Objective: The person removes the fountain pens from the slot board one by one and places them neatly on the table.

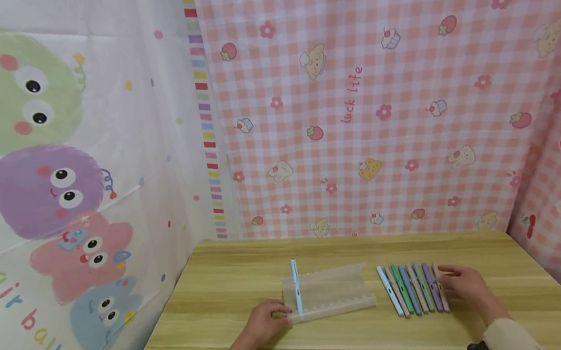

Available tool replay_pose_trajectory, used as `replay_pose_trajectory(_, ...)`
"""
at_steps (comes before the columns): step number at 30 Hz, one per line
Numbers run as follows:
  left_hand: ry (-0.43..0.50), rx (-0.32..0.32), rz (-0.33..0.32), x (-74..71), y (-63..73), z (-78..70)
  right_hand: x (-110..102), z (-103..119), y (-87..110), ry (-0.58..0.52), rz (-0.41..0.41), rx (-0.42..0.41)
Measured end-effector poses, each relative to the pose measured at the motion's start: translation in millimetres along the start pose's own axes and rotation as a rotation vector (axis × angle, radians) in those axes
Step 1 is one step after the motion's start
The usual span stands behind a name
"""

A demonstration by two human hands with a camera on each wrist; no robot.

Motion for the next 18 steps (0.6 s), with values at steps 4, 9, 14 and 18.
replay_pose_trajectory(4,-0.008,0.008,-0.004,0.6,1.3,0.7,11.1,14.6,3.0,0.017,-0.014,-0.041)
replay_pose_trajectory(9,-0.011,0.002,-0.009,0.8,0.9,4.8,34.9,34.7,4.3,0.004,-0.01,-0.071)
replay_pose_trajectory(14,-0.007,-0.004,-0.013,0.1,0.4,4.5,65.6,53.5,4.3,-0.027,-0.009,-0.065)
replay_pose_trajectory(18,-0.008,0.003,-0.011,-0.2,0.4,0.8,90.9,69.1,8.3,-0.07,0.016,-0.087)
Point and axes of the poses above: each hand's wrist, its own y-axis away from the middle knuckle, its own x-axis out of the palm, z = x × y, the point moved 5 cm from there along -y, towards the middle knuckle, and after that the axes turned 4 degrees about y, right-handed, at the moved point
